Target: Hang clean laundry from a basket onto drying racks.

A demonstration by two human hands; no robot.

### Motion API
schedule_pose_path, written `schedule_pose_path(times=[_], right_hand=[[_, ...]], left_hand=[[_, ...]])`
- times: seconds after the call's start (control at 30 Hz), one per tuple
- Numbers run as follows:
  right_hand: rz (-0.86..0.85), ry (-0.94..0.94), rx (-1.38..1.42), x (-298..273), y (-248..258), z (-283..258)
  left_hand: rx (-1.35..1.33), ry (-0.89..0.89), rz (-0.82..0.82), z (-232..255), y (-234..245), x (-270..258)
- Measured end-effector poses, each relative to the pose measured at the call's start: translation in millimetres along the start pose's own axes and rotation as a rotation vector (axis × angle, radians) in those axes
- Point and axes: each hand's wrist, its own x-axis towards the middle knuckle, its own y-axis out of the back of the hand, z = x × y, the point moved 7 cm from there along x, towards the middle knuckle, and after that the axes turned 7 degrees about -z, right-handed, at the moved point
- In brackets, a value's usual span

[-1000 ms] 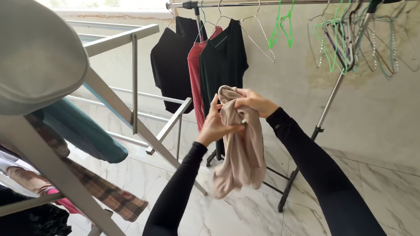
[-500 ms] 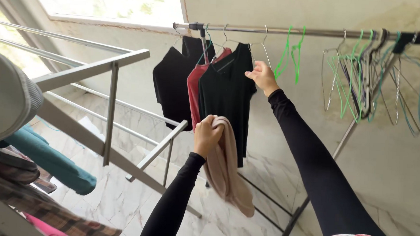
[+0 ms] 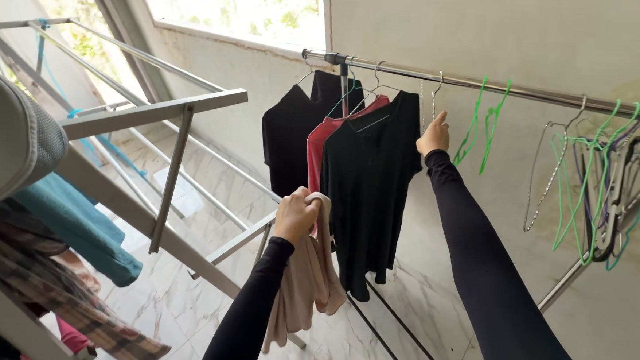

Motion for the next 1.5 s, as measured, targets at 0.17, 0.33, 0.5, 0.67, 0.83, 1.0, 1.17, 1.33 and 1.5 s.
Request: schedule_pose_path(times=[0.17,0.33,0.5,0.67,0.83,1.0,1.17,1.33,1.5], right_hand=[[0.006,0.036,0.508,10.4,-13.1,-3.7],[-0.176,-0.001,1.164,20.9,-32.7,-15.4],[-0.344,-0.068,1.738,8.1,-13.6,-38.4],[-0.567,-0.042,1.729,-49.7,30.1,-78.0],[-0.519,0.048,1.471,-135.2,48.5,-95.9],[-0.353,0.297,1.08,-245.1,99.8,-106.6],[-0.471,0.261,0.944,-330.6,117.4,-100.6],[-0.754,0.147,1.033,-405.0,55.4,-96.0],[-0.957,-0.037,1.098,-434.9,-4.2,-133.2]], left_hand=[[-0.002,0.083,0.02,-21.7,7.5,0.9],[-0.183,0.198,-0.079,-36.4,3.2,4.3],[-0.673,0.237,-0.141,-83.1,-26.8,28.3],[-0.863,0.305,-0.198,-87.7,-33.8,36.2],[-0.909,0.335,-0.206,-53.1,-7.7,30.1],[-0.955,0.309,-0.225,-52.2,4.8,37.5],[-0.827,0.133,-0.303,-47.7,12.7,35.9],[-0.635,-0.051,-0.378,-21.4,18.5,26.8],[-0.472,-0.102,-0.483,-18.4,11.4,12.2]])
